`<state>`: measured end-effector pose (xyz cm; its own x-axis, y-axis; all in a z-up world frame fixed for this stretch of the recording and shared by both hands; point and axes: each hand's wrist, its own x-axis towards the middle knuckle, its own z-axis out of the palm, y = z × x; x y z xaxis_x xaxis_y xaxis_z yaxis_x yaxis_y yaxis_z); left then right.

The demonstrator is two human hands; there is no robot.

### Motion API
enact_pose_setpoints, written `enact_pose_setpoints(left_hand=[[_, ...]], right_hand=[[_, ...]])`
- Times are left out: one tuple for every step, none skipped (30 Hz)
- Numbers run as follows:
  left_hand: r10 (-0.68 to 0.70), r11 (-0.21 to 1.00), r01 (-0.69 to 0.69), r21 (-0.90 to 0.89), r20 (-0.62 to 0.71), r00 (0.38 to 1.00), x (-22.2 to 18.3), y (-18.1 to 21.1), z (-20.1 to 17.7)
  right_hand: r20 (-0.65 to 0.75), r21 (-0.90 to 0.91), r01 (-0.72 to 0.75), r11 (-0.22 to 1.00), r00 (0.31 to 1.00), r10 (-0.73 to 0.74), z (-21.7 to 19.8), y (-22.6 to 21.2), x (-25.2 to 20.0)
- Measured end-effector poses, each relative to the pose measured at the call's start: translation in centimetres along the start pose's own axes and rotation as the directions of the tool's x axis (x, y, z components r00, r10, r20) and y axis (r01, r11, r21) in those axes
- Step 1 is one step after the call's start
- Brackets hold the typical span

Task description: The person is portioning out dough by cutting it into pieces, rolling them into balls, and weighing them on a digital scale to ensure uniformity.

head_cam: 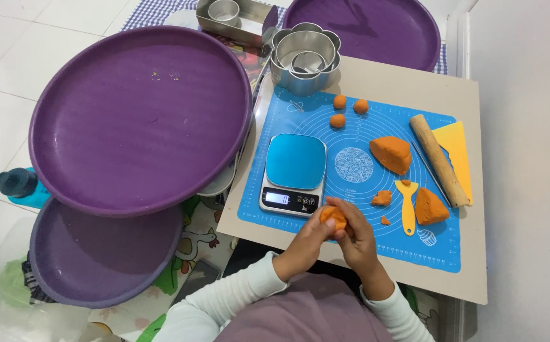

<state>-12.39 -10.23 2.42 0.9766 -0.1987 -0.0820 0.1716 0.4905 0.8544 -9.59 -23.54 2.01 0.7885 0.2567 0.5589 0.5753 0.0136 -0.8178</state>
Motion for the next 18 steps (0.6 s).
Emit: enact_pose_setpoints(left_hand=[[-0.001, 1.000, 0.001, -0.001, 0.001, 1.000, -0.2, 0.8, 0.2], [0.082, 0.992, -0.087, 0.095, 0.061, 0.995, -0.4, 1.6, 0.3], [0.157, 0.966, -0.180, 0.184, 0.129, 0.979, -0.6, 2.4, 0.5], [0.157, 0.966, -0.179, 0.184, 0.128, 0.979, -0.5, 2.3, 0.3], [0.201, 0.925, -0.234, 0.299, 0.138, 0.970, -0.5, 2.1, 0.1], [0.242, 0.867, -0.285, 0.409, 0.154, 0.958, -0.5, 2.0, 0.0], [0.242, 0.867, -0.284, 0.410, 0.154, 0.958, -0.6, 2.5, 0.1], [0.251, 0.857, -0.284, 0.431, 0.134, 0.959, -0.6, 2.9, 0.3], [0.261, 0.846, -0.284, 0.451, 0.114, 0.959, -0.6, 3.4, 0.5], [0.261, 0.846, -0.284, 0.452, 0.114, 0.959, -0.6, 3.4, 0.5], [0.278, 0.850, -0.300, 0.433, 0.114, 0.954, -0.5, 3.4, 0.5], [0.295, 0.854, -0.314, 0.415, 0.112, 0.949, -0.5, 3.5, 0.5], [0.294, 0.854, -0.314, 0.415, 0.112, 0.949, -0.5, 3.4, 0.3], [0.288, 0.856, -0.316, 0.409, 0.129, 0.949, -0.6, 3.3, 0.3], [0.283, 0.858, -0.318, 0.404, 0.146, 0.948, -0.7, 3.2, 0.2], [0.283, 0.858, -0.318, 0.403, 0.145, 0.948, -0.5, 3.1, 0.0], [0.258, 0.860, -0.318, 0.399, 0.198, 0.946, -0.4, 3.1, -0.1], [0.232, 0.862, -0.318, 0.395, 0.251, 0.940, -0.2, 3.0, -0.3]], right_hand=[[-0.001, -0.001, -0.001, 1.000, 1.000, 0.001, 0.2, -0.1, 0.1], [-0.011, 0.153, -0.057, 0.987, 0.998, 0.060, 0.3, -0.2, 0.2], [-0.013, 0.304, -0.109, 0.946, 0.993, 0.119, 0.5, -0.4, 0.3], [-0.012, 0.305, -0.110, 0.946, 0.993, 0.119, 0.7, -0.2, 0.1], [-0.026, 0.367, -0.115, 0.923, 0.991, 0.134, 0.8, 0.0, 0.0], [-0.039, 0.427, -0.118, 0.896, 0.988, 0.149, 1.0, 0.1, -0.2], [-0.039, 0.428, -0.118, 0.896, 0.988, 0.149, 1.3, 0.0, -0.2], [-0.069, 0.413, -0.120, 0.903, 0.984, 0.162, 1.5, -0.2, -0.3], [-0.098, 0.398, -0.122, 0.909, 0.980, 0.175, 1.7, -0.3, -0.3], [-0.099, 0.398, -0.122, 0.909, 0.980, 0.174, 1.7, -1.0, -0.1], [-0.083, 0.366, -0.133, 0.921, 0.981, 0.174, 1.8, -1.7, 0.1], [-0.068, 0.335, -0.144, 0.931, 0.982, 0.176, 1.8, -2.3, 0.3], [-0.069, 0.335, -0.144, 0.931, 0.982, 0.177, 1.1, -0.9, -0.3], [-0.006, 0.386, -0.143, 0.911, 0.987, 0.158, 0.4, 0.6, -1.0], [0.056, 0.436, -0.145, 0.888, 0.989, 0.134, -0.2, 2.0, -1.6], [0.057, 0.436, -0.146, 0.888, 0.989, 0.135, -0.4, 1.2, -1.0], [0.119, 0.452, -0.149, 0.879, 0.987, 0.106, -0.5, 0.4, -0.5], [0.180, 0.468, -0.154, 0.870, 0.981, 0.077, -0.7, -0.5, 0.1]])
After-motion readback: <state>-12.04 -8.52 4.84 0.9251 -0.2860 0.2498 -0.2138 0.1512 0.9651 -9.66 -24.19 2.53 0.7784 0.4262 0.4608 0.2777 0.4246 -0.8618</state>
